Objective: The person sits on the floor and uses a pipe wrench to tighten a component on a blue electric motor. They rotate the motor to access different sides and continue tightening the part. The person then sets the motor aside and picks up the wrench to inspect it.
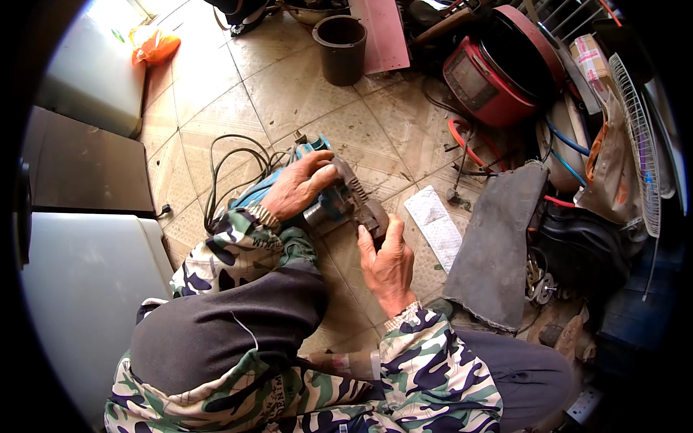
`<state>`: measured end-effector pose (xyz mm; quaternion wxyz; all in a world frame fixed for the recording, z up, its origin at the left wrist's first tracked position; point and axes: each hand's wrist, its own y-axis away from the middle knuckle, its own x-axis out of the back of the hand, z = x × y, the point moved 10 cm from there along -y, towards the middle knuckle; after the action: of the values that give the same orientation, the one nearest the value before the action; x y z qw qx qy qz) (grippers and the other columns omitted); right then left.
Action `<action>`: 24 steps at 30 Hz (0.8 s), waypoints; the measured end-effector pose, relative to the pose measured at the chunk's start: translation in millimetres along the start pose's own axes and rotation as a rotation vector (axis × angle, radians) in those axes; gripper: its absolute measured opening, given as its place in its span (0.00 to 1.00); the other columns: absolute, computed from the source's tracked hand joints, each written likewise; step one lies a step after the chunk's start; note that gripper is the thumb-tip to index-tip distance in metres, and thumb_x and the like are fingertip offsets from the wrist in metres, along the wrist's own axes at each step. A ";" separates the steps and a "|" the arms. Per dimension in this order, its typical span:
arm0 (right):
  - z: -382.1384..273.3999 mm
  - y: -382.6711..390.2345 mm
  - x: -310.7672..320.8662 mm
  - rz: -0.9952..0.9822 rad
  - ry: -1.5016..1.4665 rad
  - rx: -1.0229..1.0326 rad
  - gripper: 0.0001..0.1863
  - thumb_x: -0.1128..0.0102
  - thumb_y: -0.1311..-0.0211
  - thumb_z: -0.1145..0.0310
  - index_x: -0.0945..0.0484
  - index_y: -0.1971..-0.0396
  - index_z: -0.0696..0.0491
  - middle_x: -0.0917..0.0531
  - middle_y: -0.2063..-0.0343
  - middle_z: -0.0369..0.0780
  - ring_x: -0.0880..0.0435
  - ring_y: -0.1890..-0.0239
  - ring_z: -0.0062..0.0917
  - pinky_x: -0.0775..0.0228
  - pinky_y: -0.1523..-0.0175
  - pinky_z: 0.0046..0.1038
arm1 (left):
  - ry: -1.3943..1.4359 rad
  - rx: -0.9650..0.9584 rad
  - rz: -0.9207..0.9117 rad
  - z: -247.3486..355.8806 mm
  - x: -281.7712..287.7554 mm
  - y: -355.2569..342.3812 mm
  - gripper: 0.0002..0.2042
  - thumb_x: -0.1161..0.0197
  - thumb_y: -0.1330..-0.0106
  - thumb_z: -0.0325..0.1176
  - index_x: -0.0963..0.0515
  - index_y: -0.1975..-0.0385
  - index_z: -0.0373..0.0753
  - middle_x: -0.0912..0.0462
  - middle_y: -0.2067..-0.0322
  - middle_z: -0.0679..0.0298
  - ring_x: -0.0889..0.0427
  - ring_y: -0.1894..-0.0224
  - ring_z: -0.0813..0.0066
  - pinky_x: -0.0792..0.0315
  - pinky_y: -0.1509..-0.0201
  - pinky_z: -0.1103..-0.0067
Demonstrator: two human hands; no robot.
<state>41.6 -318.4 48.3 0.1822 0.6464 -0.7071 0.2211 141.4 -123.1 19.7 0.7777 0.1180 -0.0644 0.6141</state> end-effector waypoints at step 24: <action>14.7 14.8 -40.1 -0.584 -0.359 -0.412 0.17 0.29 0.38 0.59 0.19 0.66 0.60 0.18 0.78 0.35 0.20 0.78 0.18 0.26 0.72 0.26 | 0.397 0.015 -0.005 -3.1 -9.3 3.3 0.16 0.45 0.20 0.46 0.25 0.64 0.40 0.30 0.72 0.77 0.34 0.70 0.87 0.37 0.64 0.84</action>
<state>31.3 -292.0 13.1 0.2365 0.7985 -0.5438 -0.1030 135.8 -130.3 14.8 0.7758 0.0005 0.0949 0.6237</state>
